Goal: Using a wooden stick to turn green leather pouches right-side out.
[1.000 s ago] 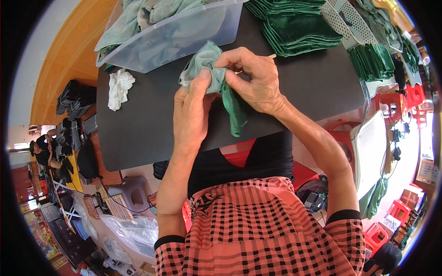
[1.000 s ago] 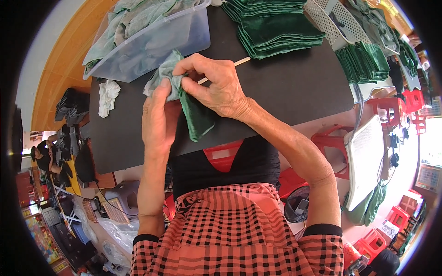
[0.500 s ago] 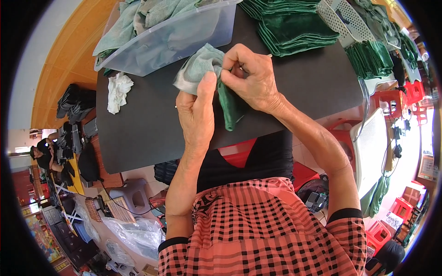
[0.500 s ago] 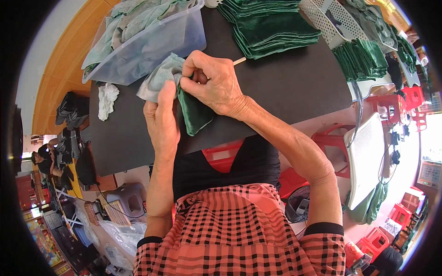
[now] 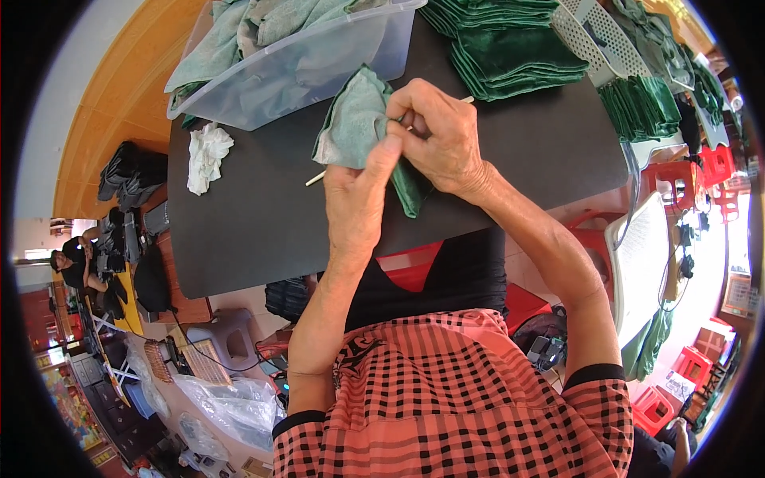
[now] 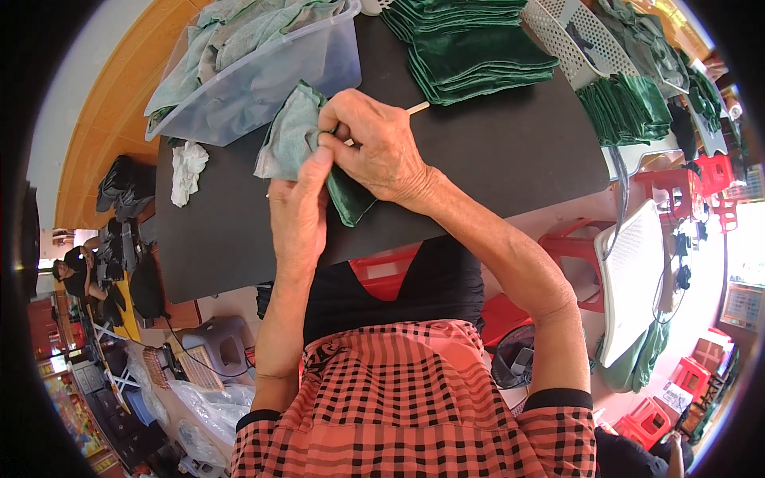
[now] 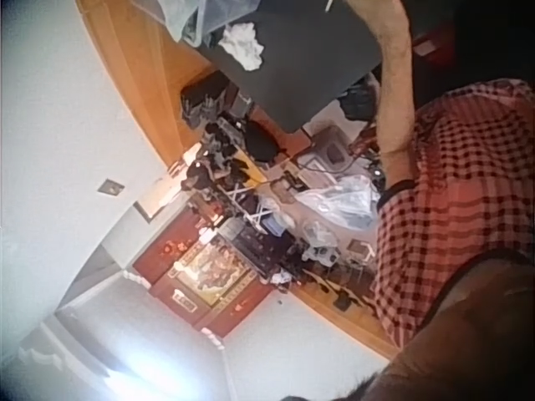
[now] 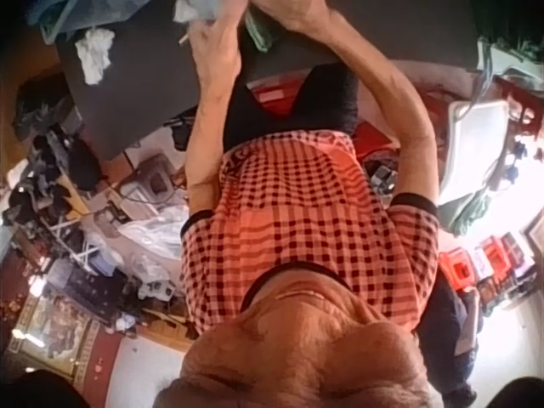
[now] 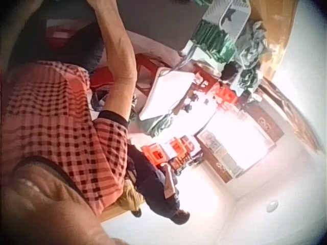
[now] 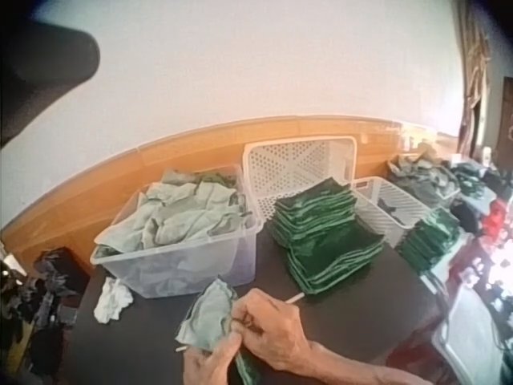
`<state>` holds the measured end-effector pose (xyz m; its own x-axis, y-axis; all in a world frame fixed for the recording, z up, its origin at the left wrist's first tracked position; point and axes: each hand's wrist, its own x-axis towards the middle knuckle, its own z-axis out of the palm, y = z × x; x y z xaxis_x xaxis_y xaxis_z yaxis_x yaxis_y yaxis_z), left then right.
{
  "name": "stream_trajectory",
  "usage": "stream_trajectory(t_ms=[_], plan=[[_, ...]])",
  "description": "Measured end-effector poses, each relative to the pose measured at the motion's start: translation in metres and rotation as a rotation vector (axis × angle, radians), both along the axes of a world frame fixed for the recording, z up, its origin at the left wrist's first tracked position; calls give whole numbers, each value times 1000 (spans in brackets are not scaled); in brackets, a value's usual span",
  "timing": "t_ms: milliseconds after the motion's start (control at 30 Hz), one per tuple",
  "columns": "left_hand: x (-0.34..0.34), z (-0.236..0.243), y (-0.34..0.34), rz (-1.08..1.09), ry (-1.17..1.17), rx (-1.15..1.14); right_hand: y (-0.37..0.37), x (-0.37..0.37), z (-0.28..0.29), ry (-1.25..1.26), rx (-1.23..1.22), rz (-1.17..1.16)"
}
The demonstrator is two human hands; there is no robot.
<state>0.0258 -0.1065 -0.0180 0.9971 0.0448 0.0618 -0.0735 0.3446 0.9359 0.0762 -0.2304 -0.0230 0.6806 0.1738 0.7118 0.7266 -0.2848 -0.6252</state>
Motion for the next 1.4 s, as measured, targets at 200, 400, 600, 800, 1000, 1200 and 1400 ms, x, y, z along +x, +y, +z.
stream_trajectory(t_ms=[200, 400, 600, 800, 1000, 1200, 1400], plan=[[-1, -2, 8, -153, -58, 138, 1, 0, -2, -29, 99, 19], [1, 6, 29, -268, 33, 405, 3, 2, -6, -45, 42, 37], [-10, 0, 11, -140, -178, 811, -3, 0, 2, 166, 26, -58], [-10, 0, 16, -147, -171, 767, -3, 4, 3, 103, 69, -5], [8, 5, 15, 46, 2, -20, 3, 0, 1, -11, 5, 134], [14, -6, 14, 130, -5, -335, 7, -3, 0, 47, -33, 154], [-5, -14, 2, 12, 2, 40, 4, -2, -4, 18, 0, 68]])
